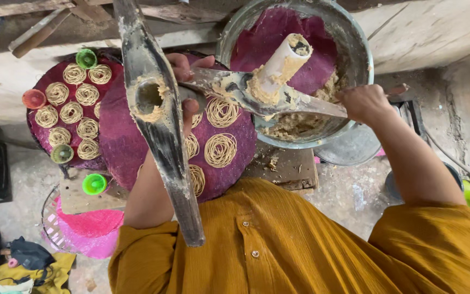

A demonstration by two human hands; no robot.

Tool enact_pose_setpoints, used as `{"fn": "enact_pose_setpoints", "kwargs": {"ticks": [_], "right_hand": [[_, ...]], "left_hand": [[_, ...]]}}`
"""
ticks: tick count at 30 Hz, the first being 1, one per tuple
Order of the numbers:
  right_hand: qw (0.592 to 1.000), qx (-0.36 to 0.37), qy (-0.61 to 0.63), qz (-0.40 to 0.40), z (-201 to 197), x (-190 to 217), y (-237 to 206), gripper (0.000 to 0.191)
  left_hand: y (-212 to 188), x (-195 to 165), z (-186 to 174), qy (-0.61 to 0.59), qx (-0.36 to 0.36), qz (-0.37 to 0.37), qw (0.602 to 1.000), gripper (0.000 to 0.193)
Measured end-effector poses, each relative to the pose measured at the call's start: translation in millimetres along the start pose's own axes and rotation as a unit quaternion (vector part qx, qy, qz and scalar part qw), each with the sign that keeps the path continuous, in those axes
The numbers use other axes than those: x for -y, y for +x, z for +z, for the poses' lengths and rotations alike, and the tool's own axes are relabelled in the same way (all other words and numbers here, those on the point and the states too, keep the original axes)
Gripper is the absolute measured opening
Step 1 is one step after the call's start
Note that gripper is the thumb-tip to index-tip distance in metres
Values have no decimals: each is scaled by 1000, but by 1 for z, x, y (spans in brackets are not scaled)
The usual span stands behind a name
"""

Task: The person sits at a low table and uses a large hand-held metal extruder press to squeeze dough into thin noodle strands, forming round noodle nests on round trays. They load dough from a basin into the press, press the handle to extrude strands, cut the strands, and place finished nests onto trays, occasionally repositioning trays and moving a basket.

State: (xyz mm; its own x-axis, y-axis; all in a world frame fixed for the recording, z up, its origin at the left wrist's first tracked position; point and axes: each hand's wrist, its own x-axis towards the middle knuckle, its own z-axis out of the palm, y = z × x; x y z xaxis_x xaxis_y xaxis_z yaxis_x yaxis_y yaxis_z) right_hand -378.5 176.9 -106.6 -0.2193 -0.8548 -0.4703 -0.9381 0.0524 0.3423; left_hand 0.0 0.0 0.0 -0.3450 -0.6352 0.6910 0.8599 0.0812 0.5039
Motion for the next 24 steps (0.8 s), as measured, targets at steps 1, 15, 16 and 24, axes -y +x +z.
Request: {"fn": "enact_pose_setpoints", "kwargs": {"ticks": [1,15,16,24], "right_hand": [[999,20,-37,-8,3,4,7,29],[967,-4,245,-62,43,53,48,34],[965,-2,256,-59,45,54,49,35],[925,111,362,34,67,36,26,42]], "left_hand": [[-1,2,-2,14,-1,-15,1000,39],[-13,5,-14,120,-27,-94,988,41],[-13,5,-14,122,-30,-96,987,41],[-15,3,-11,130,-35,-102,986,39]]}}
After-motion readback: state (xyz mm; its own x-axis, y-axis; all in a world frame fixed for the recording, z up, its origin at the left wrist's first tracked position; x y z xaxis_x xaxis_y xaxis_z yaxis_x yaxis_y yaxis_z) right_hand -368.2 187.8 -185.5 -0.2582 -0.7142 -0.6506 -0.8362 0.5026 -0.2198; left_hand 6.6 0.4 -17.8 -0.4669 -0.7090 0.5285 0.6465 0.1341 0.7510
